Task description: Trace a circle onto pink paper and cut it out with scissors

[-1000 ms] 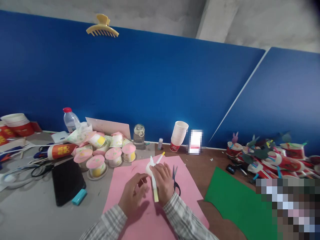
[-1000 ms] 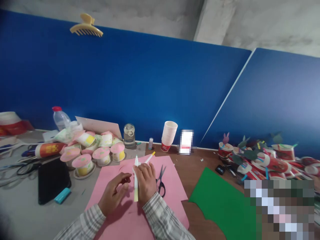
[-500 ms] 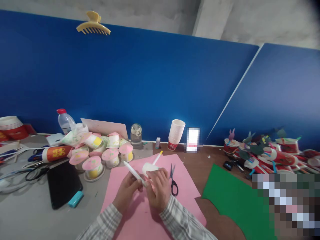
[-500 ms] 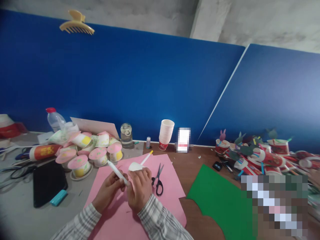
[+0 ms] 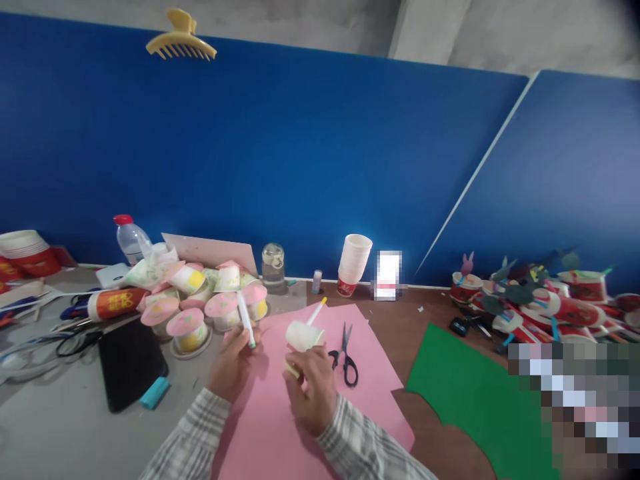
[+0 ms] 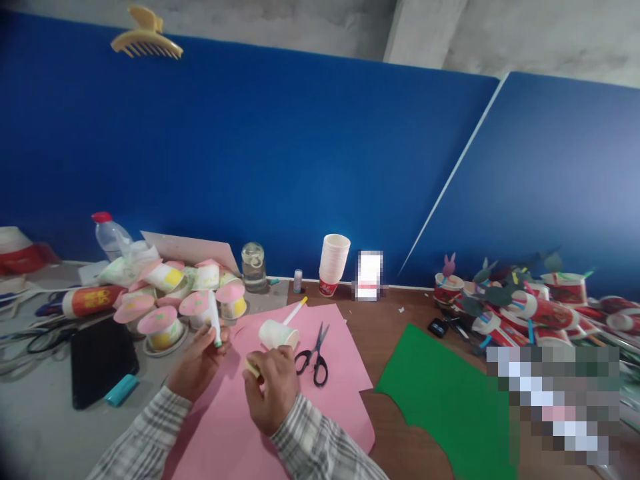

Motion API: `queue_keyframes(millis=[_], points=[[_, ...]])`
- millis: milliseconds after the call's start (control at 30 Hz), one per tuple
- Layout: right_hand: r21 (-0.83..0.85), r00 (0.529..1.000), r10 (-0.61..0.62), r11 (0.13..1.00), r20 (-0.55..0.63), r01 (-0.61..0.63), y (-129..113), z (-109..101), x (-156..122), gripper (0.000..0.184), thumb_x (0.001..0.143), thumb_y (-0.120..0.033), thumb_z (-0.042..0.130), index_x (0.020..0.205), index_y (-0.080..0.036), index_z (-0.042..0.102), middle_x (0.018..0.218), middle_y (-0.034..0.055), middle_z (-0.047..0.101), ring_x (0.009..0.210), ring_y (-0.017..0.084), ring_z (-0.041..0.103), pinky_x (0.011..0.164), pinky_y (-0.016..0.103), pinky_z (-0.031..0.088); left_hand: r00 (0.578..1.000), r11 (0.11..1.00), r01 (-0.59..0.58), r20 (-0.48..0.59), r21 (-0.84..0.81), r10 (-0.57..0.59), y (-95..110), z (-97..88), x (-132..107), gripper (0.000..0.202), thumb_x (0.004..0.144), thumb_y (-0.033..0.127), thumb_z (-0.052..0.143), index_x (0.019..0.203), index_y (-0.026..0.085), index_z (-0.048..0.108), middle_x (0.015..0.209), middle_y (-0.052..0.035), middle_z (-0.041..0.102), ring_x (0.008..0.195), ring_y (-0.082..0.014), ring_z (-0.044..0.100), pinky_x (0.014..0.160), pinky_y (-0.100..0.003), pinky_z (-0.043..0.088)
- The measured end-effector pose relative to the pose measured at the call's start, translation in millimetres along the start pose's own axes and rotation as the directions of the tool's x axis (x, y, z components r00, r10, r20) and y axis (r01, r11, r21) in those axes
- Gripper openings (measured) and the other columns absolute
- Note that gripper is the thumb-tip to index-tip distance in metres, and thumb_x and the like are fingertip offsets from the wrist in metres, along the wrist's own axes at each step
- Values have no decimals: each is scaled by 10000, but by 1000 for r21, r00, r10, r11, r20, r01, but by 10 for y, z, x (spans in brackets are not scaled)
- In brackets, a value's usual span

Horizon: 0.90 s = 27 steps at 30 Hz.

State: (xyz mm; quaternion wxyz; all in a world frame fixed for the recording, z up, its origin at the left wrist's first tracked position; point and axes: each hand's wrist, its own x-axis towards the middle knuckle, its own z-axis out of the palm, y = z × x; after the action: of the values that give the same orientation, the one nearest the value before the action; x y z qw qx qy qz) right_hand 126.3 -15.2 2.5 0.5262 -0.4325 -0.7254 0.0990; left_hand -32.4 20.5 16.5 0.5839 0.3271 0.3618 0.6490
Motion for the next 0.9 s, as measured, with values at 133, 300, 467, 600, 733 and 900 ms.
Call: queue_keyframes(millis=[133,300,467,600,733,900], points=[[335,966,234,924,-115,-184,73,-145,239,97,723,-222,564,775,-250,640,650,-2,622,518,175,541,501,275,437,991,994,92,95,59,-97,-44,25,-53,362,553,374,686,795,121,595,491,50,458,461,-91,401,437,-233,308],[717,817,576,582,-30,-384,232,-305,518,148,614,-278,640,726,-184,618,559,-30,554,441,120,468,420,208,384,971,981,148,171,122,-168,-115,53,-115,391,533,361,695,844,150,591,427,90,388,414,-76,341,432,-233,260],[794,767,638,431,67,-428,315,-334,570,136,547,-246,652,652,-161,636,526,-21,559,431,103,430,425,196,341,973,982,133,173,130,-155,-102,59,-115,294,544,364,682,741,175,573,399,93,377,399,-76,330,431,-238,271],[801,769,629,401,112,-444,326,-296,542,132,569,-259,620,629,-144,644,473,-15,554,396,95,388,409,199,307,977,983,124,158,137,-145,-85,80,-119,292,537,379,684,704,166,575,405,92,363,399,-76,329,416,-235,264],[804,775,617,386,139,-451,316,-265,527,124,575,-265,615,602,-146,634,429,-31,526,362,82,351,396,196,292,981,982,114,138,148,-135,-74,101,-121,299,529,394,686,687,163,580,406,91,361,397,-78,336,414,-235,267],[808,778,613,384,138,-447,312,-283,536,119,586,-275,595,581,-163,632,325,-96,367,343,82,309,407,202,311,987,981,102,107,165,-121,-75,102,-123,308,528,408,681,701,170,590,400,94,357,398,-80,332,416,-233,270]])
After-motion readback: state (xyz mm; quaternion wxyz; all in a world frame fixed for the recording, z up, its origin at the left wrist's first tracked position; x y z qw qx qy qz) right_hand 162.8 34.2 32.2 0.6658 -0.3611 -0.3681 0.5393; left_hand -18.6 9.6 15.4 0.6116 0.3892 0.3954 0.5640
